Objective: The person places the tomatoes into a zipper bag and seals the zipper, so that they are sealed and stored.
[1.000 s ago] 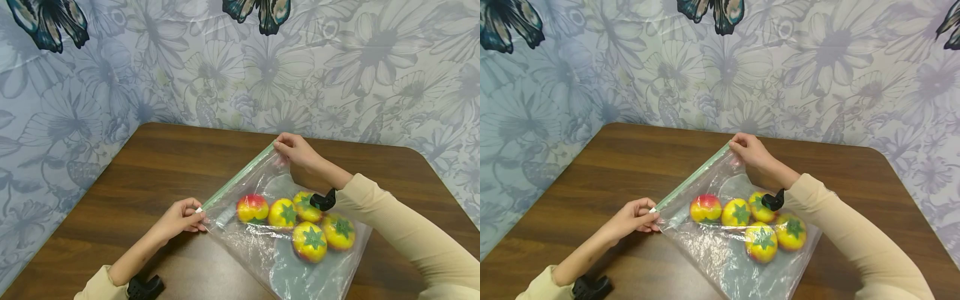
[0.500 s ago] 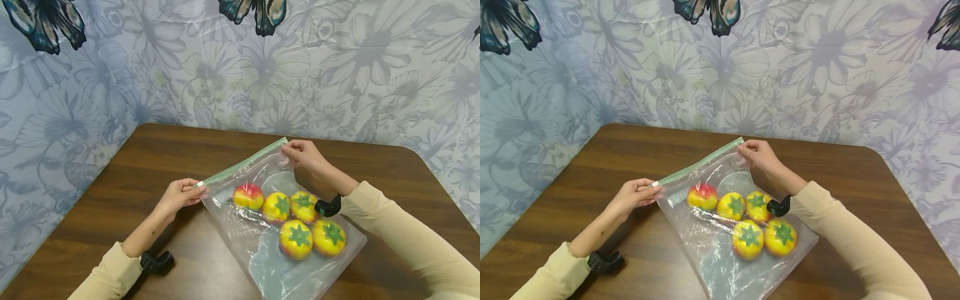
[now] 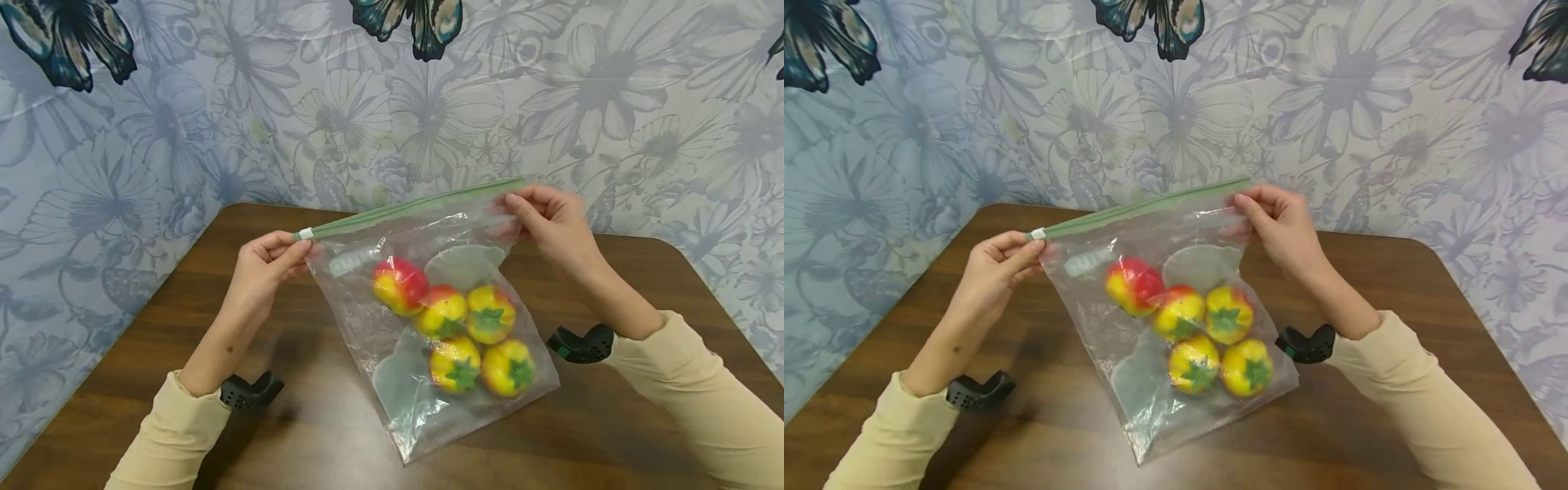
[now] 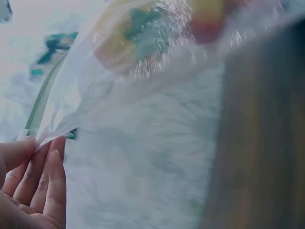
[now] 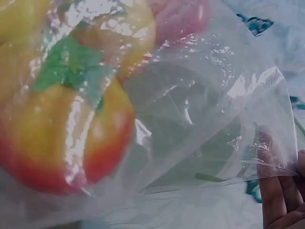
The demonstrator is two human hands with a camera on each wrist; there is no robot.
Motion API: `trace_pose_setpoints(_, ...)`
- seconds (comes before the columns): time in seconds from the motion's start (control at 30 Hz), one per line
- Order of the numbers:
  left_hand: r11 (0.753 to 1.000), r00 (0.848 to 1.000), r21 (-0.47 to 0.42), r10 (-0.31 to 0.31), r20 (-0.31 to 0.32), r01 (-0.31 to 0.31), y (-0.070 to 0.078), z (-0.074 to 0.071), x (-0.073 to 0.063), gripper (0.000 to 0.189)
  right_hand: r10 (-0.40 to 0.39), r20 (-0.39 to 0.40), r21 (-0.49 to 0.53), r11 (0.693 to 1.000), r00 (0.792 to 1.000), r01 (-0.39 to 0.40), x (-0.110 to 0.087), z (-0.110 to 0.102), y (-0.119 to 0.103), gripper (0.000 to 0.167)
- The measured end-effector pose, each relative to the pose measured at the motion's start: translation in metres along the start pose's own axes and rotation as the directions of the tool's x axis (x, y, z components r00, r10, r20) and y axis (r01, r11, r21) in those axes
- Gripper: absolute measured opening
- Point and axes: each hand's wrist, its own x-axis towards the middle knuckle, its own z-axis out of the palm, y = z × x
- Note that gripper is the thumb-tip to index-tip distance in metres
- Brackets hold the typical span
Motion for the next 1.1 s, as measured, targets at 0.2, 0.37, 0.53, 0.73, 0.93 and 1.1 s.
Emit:
trace_pose_setpoints(0.2,0.969,0.979,-0.14,0.206,-0.001,-0.204,0.041,0.015,0.002,0.01,-0.148,-0.073,0.038,0.988,0.986,0.151,-0.01,-0.001,-0.039,0.017)
trace_pose_setpoints(0.37,0.92,0.938,-0.19,0.346,-0.012,-0.342,0.074,0.026,0.002,0.008,-0.204,-0.124,0.126,0.967,0.971,0.22,-0.017,-0.003,-0.061,0.02)
trace_pose_setpoints(0.53,0.849,0.876,-0.232,0.481,-0.032,-0.474,0.096,0.036,0.003,0.011,-0.297,-0.197,0.241,0.909,0.934,0.34,-0.022,-0.01,-0.071,0.02)
trace_pose_setpoints(0.73,0.808,0.83,-0.2,0.556,-0.05,-0.554,0.105,0.039,0.004,0.015,-0.4,-0.269,0.087,0.896,0.876,0.435,-0.024,-0.008,-0.075,0.021)
trace_pose_setpoints(0.93,0.853,0.87,-0.182,0.491,-0.032,-0.489,0.102,0.039,-0.001,0.012,-0.262,-0.233,0.153,0.941,0.936,0.302,-0.032,-0.011,-0.067,0.02)
trace_pose_setpoints(1.1,0.873,0.901,-0.243,0.433,-0.013,-0.423,0.096,0.041,-0.005,0.012,-0.186,-0.242,0.221,0.945,0.952,0.24,-0.039,-0.012,-0.057,0.02)
